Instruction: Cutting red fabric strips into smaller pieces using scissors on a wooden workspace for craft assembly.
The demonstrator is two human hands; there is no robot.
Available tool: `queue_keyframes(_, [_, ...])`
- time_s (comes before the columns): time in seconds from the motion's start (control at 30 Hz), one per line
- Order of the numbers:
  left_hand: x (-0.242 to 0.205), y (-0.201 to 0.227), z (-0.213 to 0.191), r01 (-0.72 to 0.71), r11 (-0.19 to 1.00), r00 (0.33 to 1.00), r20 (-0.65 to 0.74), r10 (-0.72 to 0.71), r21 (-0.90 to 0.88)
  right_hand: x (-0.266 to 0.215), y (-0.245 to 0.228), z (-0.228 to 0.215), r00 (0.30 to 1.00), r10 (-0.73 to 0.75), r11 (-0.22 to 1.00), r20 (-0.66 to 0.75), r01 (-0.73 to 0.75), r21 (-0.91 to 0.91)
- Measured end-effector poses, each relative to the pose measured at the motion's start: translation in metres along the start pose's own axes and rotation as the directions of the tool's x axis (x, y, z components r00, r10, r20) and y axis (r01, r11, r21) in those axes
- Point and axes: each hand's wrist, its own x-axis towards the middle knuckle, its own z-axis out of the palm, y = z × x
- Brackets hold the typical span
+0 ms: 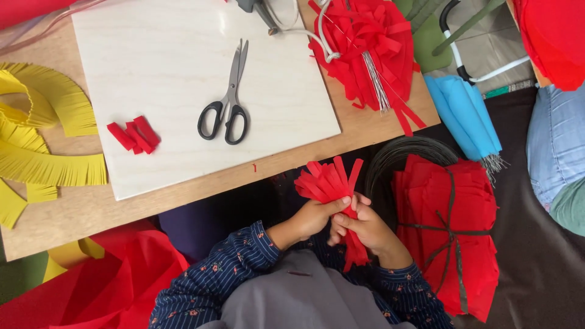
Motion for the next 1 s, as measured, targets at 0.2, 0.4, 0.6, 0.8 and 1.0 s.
queue_keyframes(0.2, [0.037, -0.027, -0.006, -0.348, 0.925, 0.937, 0.092, 0.338, 0.15, -0.014, -0.008, -0.016, 0.918, 0.396, 0.848, 0.028, -0.377, 0.372])
queue_keyframes(0.4, [0.07, -0.081, -0.019, -0.041, 0.946, 0.942, 0.302, 0.144, -0.322, -0.042, -0.001, -0.068, 0.804, 0.589, 0.808, 0.083, -0.587, -0.054])
queue_keyframes(0.6, [0.016, 0.005, -0.026, -0.119, 0.99, 0.973, 0.21, 0.1, 0.078, -0.083, -0.041, -0.188, 0.74, 0.61, 0.678, -0.283, -0.672, -0.297])
queue_keyframes(0.8, [-0.095, 0.099, -0.044, -0.472, 0.65, 0.867, 0.446, 0.22, 0.596, -0.106, -0.069, -0.548, 0.808, 0.189, 0.633, -0.558, -0.535, -0.559])
queue_keyframes(1.0, [-0.2, 0.132, -0.064, -0.483, 0.285, 0.795, 0.278, 0.539, 0.828, -0.063, -0.053, -0.56, 0.704, -0.467, 0.082, -0.535, -0.568, -0.819])
